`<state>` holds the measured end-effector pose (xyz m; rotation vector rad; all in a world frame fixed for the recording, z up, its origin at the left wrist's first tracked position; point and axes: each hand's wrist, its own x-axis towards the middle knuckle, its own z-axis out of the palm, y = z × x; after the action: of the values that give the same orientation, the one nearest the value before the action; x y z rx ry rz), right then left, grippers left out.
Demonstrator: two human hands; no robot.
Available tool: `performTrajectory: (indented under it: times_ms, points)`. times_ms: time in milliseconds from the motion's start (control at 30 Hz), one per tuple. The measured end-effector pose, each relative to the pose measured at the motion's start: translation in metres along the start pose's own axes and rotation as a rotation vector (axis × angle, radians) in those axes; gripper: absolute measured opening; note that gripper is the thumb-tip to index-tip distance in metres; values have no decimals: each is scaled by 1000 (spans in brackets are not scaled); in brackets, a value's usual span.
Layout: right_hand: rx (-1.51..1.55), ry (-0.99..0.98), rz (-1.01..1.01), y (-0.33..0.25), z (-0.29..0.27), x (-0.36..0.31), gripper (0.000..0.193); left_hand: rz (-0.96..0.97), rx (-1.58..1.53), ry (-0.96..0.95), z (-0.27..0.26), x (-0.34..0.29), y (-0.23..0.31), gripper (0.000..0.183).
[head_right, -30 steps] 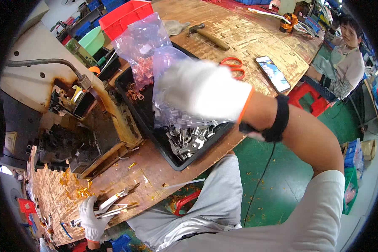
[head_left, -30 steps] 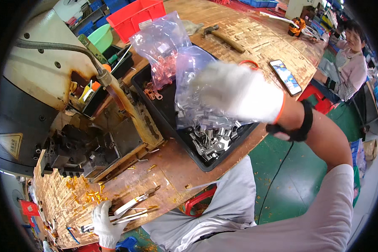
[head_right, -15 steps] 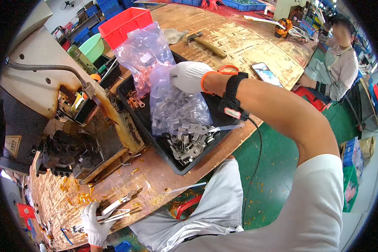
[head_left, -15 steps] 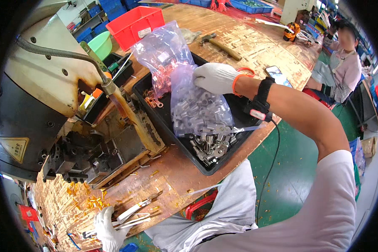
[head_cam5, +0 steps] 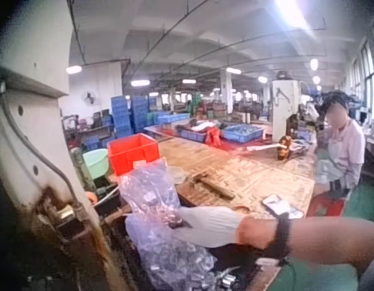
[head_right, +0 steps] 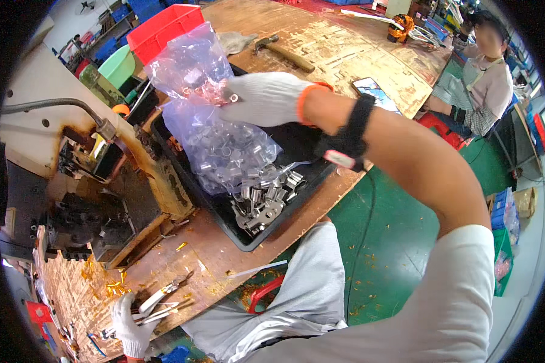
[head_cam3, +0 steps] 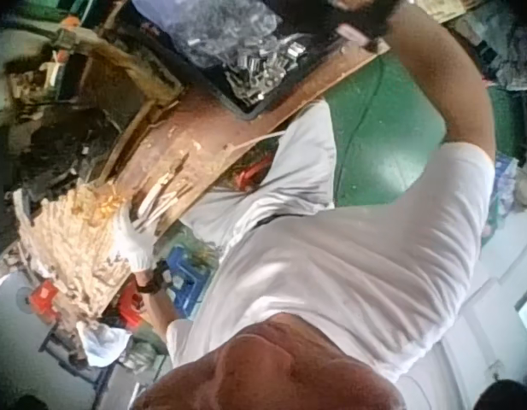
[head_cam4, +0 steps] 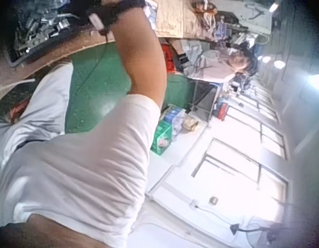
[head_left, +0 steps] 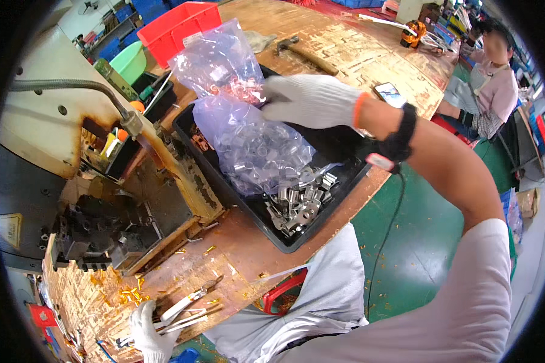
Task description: The recorder is assembling wire bundles with copper components and using wire cutters.
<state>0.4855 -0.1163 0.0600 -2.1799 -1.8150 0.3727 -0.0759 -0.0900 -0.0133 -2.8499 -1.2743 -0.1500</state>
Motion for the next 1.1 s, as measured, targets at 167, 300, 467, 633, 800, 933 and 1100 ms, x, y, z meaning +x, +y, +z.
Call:
performTrajectory:
  times_ms: [167,300,467,633,800,933,1100]
  points:
    - [22,-226,-103,3,13,-33,51,14,-16,-4,-1,4,2,83]
    - [279,-211,-330,-4,29,-31,42,28,0,23,6,2,-3,83]
    - [-63,-212,-87,14,-7,-50,35,-18,11,-15,-2,3,7,83]
    - [-81,-498,-83,20,23,-73,43,-33,7,-17,5,1,-2,83]
    - [61,-416,-83,19,3,-71,42,-23,50,-70,-11,8,10,52]
    - [4,-122,-262,-4,8,-73,45,-11,23,-3,0,0,0,83]
    - [-214,-101,-324,-26,33,-55,47,-24,13,-1,5,3,-1,81]
